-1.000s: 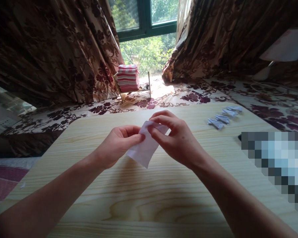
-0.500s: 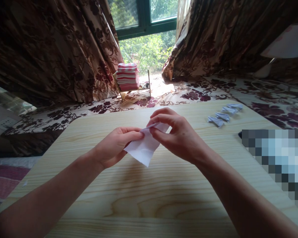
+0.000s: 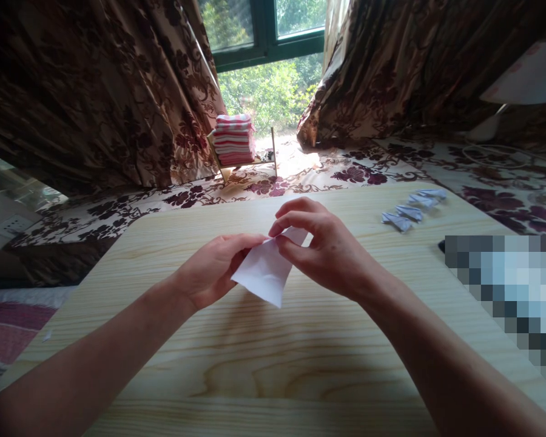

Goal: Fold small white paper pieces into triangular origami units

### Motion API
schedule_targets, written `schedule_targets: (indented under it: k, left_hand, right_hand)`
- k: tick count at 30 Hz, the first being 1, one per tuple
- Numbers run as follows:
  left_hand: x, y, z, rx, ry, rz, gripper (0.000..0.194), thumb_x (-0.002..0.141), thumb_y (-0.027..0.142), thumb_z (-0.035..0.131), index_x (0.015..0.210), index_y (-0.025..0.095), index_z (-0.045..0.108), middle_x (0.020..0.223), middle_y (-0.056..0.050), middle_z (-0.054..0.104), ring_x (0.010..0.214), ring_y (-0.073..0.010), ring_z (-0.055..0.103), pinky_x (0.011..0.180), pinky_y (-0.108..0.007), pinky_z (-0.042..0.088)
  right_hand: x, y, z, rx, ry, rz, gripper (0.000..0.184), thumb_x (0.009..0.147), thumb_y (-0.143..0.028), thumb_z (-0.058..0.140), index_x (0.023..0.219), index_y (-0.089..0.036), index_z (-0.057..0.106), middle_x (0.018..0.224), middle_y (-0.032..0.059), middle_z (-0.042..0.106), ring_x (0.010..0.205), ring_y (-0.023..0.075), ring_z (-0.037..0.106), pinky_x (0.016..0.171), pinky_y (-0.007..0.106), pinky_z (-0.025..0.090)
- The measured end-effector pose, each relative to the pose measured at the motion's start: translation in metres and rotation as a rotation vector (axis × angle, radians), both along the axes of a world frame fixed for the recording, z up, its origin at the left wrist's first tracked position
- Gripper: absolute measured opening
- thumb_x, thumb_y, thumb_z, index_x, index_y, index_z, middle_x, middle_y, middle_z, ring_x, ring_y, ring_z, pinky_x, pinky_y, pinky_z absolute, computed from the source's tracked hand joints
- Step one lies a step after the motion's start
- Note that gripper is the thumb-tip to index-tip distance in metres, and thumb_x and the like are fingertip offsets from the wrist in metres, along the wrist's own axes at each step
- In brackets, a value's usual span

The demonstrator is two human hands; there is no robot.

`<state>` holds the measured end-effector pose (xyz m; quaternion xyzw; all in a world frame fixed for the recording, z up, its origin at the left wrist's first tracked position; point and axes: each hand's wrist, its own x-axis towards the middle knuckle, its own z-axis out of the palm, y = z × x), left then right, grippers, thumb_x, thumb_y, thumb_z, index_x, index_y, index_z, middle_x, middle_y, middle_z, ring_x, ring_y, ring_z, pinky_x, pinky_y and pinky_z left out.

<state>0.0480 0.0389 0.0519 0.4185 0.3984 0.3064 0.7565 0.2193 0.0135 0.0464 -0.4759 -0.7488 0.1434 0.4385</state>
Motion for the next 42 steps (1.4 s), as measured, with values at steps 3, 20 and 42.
schedule_targets:
  k: [3,20,42]
  left_hand:
    - [0.0002,-0.0005,-0.0017,0.028,0.01,-0.02,0.012,0.072,0.021,0.068,0.074,0.009,0.07,0.068,-0.003,0.061,0.065,-0.0107,0.053,0.063,-0.024,0.04]
    - [-0.0001,-0.001,-0.0017,0.192,0.145,0.106,0.01,0.072,0.021,0.067,0.068,0.012,0.07,0.066,-0.001,0.063,0.064,-0.0095,0.053,0.065,-0.024,0.04]
    - [0.0017,-0.0038,-0.0029,0.337,0.129,0.13,0.01,0.07,0.019,0.067,0.072,0.012,0.075,0.062,-0.002,0.067,0.065,-0.0127,0.056,0.065,-0.026,0.043]
  right_hand:
    - [0.0001,0.0006,-0.0002,0.007,0.0,0.018,0.013,0.073,-0.012,0.059,0.077,-0.019,0.07,0.1,0.007,0.062,0.092,0.0197,0.061,0.075,0.032,0.051]
    - [-0.0001,0.0011,-0.0041,0.14,-0.118,0.073,0.01,0.076,-0.011,0.061,0.081,-0.017,0.068,0.106,0.0113,0.061,0.1,0.0234,0.059,0.084,0.04,0.05]
    - [-0.0024,0.001,-0.0038,0.098,-0.069,-0.044,0.008,0.08,-0.023,0.062,0.077,-0.02,0.068,0.101,0.0076,0.065,0.091,0.022,0.062,0.076,0.039,0.052]
